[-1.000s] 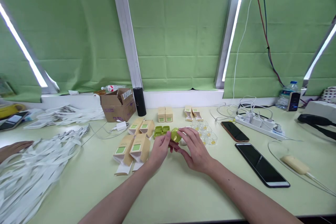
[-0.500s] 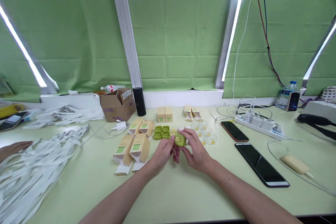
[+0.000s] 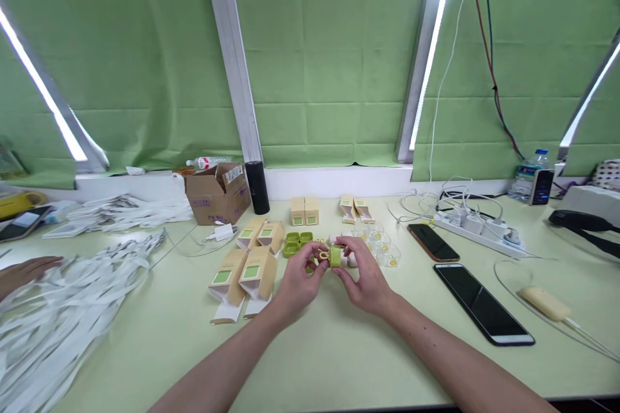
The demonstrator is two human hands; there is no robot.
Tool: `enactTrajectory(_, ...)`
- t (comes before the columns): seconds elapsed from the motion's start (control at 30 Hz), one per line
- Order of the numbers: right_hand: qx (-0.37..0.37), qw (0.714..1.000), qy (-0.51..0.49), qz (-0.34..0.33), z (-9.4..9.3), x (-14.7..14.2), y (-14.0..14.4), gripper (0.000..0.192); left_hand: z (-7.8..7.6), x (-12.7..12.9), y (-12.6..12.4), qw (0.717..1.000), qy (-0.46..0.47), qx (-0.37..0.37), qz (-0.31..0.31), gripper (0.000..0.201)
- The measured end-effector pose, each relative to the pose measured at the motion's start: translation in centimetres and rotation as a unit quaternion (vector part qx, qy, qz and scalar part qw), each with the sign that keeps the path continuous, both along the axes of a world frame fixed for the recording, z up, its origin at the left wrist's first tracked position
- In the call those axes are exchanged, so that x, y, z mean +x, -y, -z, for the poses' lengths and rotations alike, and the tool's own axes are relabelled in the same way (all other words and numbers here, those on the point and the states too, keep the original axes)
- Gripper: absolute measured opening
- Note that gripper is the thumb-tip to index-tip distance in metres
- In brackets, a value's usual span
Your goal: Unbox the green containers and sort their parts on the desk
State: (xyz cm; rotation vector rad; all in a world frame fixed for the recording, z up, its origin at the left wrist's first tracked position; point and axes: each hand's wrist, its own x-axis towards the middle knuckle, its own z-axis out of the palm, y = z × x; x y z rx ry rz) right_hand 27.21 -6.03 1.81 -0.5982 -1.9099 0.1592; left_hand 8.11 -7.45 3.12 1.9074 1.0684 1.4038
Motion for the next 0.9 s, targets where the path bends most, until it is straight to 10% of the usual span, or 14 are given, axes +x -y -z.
enactTrajectory(0.9,0.008,1.000,0.004,-0.009,0.48,-0.06,-0.16,0.043,0.09,-0.40,-0.20,0.997,0.054,-0.049,-0.016,0.010)
